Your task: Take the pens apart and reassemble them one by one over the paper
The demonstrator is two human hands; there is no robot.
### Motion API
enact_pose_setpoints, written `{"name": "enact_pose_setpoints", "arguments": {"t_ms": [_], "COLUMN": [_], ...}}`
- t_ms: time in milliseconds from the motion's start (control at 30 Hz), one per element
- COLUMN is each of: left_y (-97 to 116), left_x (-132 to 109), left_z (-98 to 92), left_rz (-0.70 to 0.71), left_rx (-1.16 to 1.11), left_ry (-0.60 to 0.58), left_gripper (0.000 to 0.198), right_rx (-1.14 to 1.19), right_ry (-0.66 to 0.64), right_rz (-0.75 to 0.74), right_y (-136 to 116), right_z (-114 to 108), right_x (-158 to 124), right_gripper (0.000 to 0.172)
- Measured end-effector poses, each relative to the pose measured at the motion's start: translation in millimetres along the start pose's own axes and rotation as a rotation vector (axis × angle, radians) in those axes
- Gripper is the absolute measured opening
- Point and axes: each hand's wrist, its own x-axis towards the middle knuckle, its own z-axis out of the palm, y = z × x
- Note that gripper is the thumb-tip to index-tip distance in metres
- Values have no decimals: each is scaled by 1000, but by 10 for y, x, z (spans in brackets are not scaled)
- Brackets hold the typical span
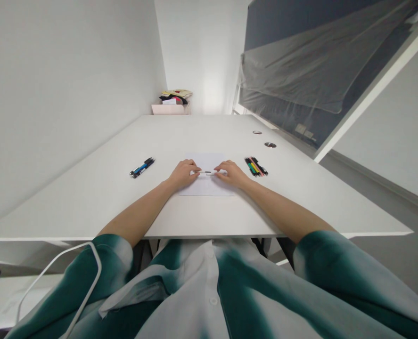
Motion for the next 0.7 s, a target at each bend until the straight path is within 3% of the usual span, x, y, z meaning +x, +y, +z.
{"name": "enact_pose_setpoints", "arguments": {"t_ms": [133, 700], "left_y": [17, 106], "left_x": [0, 10], "left_z": [-18, 12], "left_rz": [-14, 32], "left_rx": [-6, -22], "left_ry": [3, -4], "left_gripper": [28, 26], "right_rx": [-64, 4], "right_ry": [-63, -39], "right_rz": [9, -4], "right_y": [-29, -142], "right_z": [7, 14], "right_x": [20, 33], "right_gripper": [21, 20]}}
